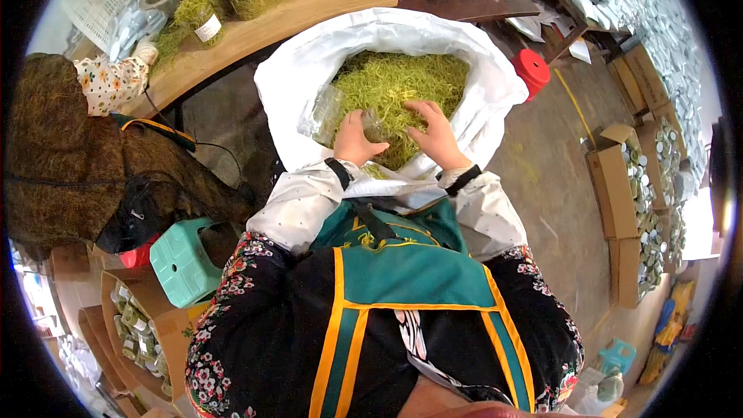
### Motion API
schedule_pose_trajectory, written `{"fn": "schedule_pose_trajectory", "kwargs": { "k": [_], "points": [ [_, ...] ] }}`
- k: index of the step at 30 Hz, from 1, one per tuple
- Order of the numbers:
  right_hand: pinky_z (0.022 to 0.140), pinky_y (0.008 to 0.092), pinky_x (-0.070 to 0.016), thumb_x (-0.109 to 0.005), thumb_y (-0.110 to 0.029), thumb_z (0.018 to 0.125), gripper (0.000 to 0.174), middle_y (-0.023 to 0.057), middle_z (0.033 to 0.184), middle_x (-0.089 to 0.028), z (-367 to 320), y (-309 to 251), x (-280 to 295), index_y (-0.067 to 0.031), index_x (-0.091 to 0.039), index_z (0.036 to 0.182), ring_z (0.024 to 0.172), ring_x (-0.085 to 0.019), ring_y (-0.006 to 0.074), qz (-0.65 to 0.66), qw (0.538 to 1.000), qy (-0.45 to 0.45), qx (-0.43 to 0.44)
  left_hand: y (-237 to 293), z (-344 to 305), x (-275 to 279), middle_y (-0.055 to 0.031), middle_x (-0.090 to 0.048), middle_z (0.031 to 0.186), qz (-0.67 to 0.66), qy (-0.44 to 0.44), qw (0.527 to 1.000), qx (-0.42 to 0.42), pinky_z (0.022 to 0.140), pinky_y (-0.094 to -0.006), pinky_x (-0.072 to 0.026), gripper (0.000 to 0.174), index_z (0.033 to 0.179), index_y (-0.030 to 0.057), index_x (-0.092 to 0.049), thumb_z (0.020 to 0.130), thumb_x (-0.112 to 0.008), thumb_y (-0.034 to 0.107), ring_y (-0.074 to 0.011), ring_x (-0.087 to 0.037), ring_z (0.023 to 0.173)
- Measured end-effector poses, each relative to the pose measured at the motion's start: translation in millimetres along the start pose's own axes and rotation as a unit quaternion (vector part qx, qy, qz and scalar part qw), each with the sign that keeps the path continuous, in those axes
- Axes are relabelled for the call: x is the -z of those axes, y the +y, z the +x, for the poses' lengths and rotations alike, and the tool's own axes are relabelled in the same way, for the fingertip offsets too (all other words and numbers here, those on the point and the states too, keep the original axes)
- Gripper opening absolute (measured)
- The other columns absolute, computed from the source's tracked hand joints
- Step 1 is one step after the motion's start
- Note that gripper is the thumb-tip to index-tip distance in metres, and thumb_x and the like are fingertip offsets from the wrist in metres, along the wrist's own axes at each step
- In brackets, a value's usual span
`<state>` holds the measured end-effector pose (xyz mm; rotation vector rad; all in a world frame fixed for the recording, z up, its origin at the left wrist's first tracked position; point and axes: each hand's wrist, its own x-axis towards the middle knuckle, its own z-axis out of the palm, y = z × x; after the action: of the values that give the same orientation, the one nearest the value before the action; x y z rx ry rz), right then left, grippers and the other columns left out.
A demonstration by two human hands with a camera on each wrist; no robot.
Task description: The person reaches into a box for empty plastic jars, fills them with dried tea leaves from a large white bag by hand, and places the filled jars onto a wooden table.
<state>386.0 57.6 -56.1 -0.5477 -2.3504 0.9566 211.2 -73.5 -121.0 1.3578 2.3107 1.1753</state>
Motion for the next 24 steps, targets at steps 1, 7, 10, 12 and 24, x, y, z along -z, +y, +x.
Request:
{"fn": "schedule_pose_trajectory", "kwargs": {
  "k": [1,7,10,12,24],
  "points": [
    [0.096,0.0392,-0.0497,-0.074,-0.006,0.08,0.047,0.0159,0.12,-0.063,-2,-8,-5,-0.0076,-0.064,0.125,0.113,-0.062,0.0351,-0.037,0.997,0.073,-0.016,3,-1,-1,-0.0231,-0.054,0.133,-0.002,-0.001,1.0,-0.002,0.105,-0.0441,-0.0454,0.098,0.139,-0.0054,-0.045,0.062,-0.094,0.03,-0.0397,-0.053,0.125],
    [0.098,0.0483,-0.0477,-0.073,-0.011,0.078,0.051,0.0142,0.117,-0.063,1,-13,-17,-0.0116,-0.064,0.128,0.112,-0.06,0.0366,-0.13,0.989,0.014,0.068,0,8,3,-0.0233,-0.055,0.132,-0.021,0.021,1.0,-0.002,0.104,-0.0439,-0.0456,0.097,0.137,-0.006,-0.046,0.061,-0.094,0.03,-0.0402,-0.053,0.124],
    [0.101,0.0574,-0.0429,-0.068,-0.015,0.079,0.052,0.0146,0.119,-0.064,2,-13,-15,-0.0117,-0.063,0.131,0.113,-0.06,0.0367,-0.163,0.981,-0.048,0.092,-8,9,5,-0.0235,-0.055,0.13,0.013,0.023,1.0,-0.012,0.103,-0.0449,-0.0457,0.097,0.136,-0.0065,-0.046,0.06,-0.094,0.03,-0.0407,-0.053,0.123],
    [0.101,0.0566,-0.0432,-0.067,-0.017,0.079,0.053,0.0157,0.121,-0.064,7,-9,-12,-0.0094,-0.063,0.131,0.113,-0.06,0.0373,-0.158,0.976,-0.095,0.118,-12,6,-1,-0.0234,-0.055,0.127,-0.013,0.036,0.998,-0.048,0.103,-0.0454,-0.0457,0.097,0.136,-0.0067,-0.046,0.059,-0.094,0.03,-0.0409,-0.053,0.122],
    [0.084,0.0479,-0.0506,-0.068,-0.032,0.091,0.042,0.0273,0.104,-0.067,32,-3,-22,0.004,-0.065,0.113,0.095,-0.064,0.0447,-0.052,0.934,-0.353,-0.025,-7,10,-9,-0.0213,-0.052,0.135,-0.044,-0.047,0.997,-0.048,0.109,-0.0415,-0.0434,0.095,0.14,0.0007,-0.044,0.061,-0.093,0.023,-0.0378,-0.053,0.128]
  ]
}}
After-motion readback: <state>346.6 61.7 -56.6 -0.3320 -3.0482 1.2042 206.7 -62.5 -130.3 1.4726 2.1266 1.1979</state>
